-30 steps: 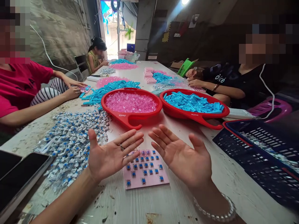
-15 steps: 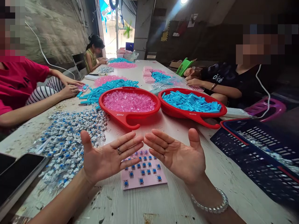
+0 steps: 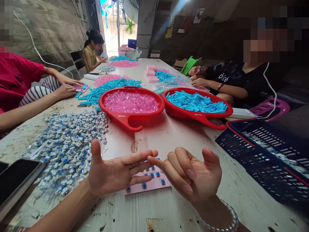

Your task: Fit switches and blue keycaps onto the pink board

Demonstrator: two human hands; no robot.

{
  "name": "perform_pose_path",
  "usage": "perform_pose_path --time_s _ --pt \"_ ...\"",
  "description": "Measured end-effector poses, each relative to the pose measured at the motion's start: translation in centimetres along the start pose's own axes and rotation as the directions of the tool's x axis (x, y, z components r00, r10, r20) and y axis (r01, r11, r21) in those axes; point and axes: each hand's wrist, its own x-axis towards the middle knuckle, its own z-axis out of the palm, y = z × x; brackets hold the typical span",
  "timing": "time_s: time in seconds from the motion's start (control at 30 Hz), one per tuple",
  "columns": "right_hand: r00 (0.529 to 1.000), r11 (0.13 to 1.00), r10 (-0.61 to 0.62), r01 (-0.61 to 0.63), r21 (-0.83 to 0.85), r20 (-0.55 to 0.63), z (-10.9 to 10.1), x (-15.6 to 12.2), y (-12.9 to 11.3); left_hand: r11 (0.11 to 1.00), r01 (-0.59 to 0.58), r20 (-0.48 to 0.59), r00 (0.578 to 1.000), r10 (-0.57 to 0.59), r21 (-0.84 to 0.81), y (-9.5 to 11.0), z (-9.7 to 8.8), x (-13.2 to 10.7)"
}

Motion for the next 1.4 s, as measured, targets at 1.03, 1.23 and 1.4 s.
perform_pose_path --time_s 1.03,1.23,1.4 --pt "0.994 0.986 0.041 -0.024 0.164 -0.104 -0.4 0.0 0.5 0.884 -0.162 -0.051 0.978 0.204 0.438 -0.9 0.6 0.4" --pt "0.994 0.99 0.042 -0.028 0.139 -0.103 -0.4 0.0 0.4 0.889 -0.16 -0.048 0.979 0.2 0.43 -1.1 0.5 0.5" --pt "0.994 0.992 0.033 -0.021 0.123 -0.102 -0.4 0.1 0.4 0.905 -0.159 -0.044 0.981 0.191 0.394 -1.1 0.6 0.5"
